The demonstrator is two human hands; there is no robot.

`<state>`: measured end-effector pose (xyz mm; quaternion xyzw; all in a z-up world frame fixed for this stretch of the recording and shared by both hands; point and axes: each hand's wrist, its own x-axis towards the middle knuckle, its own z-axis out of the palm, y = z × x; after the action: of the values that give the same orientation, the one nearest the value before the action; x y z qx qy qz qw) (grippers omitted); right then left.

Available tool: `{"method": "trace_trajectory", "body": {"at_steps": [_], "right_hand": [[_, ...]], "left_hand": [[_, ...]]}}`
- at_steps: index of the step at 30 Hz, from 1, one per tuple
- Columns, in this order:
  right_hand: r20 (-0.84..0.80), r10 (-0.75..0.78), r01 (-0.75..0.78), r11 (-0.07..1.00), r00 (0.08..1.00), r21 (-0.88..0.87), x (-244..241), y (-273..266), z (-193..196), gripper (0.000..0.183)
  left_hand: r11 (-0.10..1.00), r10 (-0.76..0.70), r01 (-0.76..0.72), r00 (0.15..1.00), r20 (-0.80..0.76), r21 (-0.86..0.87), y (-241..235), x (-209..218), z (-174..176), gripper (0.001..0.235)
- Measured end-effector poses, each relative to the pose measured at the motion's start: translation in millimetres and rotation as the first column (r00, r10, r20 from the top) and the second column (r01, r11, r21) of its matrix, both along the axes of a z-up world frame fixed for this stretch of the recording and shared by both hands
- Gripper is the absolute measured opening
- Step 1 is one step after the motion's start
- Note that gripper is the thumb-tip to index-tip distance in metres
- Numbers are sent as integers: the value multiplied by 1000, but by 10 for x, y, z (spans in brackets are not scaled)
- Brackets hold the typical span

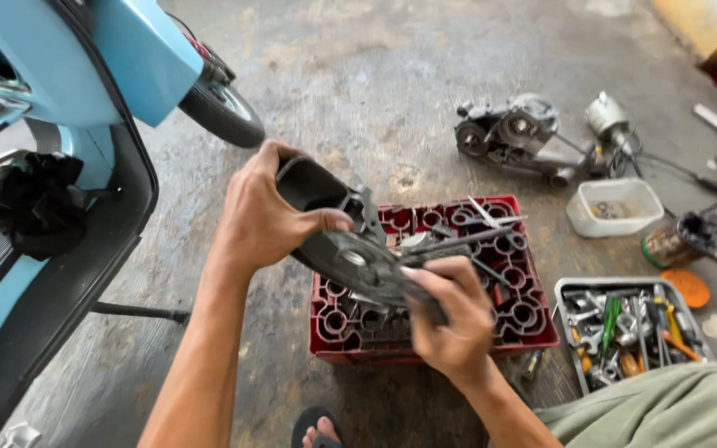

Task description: The person scrubs a scooter engine casing with a wire brush and then uses a screwdriver to scrape residue from crevices. The person rotates the casing to access different areas while working over a red crate.

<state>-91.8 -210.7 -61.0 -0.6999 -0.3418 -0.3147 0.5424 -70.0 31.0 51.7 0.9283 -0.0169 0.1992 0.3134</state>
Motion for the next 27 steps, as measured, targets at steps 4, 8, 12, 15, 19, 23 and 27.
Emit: {"method": "trace_trajectory", "body": {"at_steps": [4, 8, 12, 15, 19, 23, 27], "right_hand": [[-172, -248, 281, 937, 953, 206, 59, -414, -165, 11], [-286, -330, 371, 922, 900, 106, -101, -562, -7, 15], [-282, -313, 326, 945, 907, -1, -134, -490, 32, 18], [-111, -361, 352, 931, 926, -94, -116, -484, 109, 20], [39, -304, 305, 932, 952, -194, 59, -514, -54, 29], [245, -120, 235, 822, 962, -518, 277, -520, -53, 33], [247, 77, 119, 714, 966, -690, 374, -548, 240, 32]], "left_hand": [[999, -30, 30, 1000, -4, -21, 16, 26, 44, 84], [999, -35, 35, 999, -21, -5, -24, -11, 53, 89], [1000, -9, 9, 1000, -28, -25, -43, -19, 77, 84], [1000, 13, -13, 1000, -25, -10, -46, -9, 73, 83], [1000, 9, -9, 1000, -30, -13, -50, 5, 85, 82], [999, -34, 34, 999, -36, -1, 2, 57, 61, 87], [998, -65, 65, 998, -1, 9, 32, 102, 21, 93]]}}
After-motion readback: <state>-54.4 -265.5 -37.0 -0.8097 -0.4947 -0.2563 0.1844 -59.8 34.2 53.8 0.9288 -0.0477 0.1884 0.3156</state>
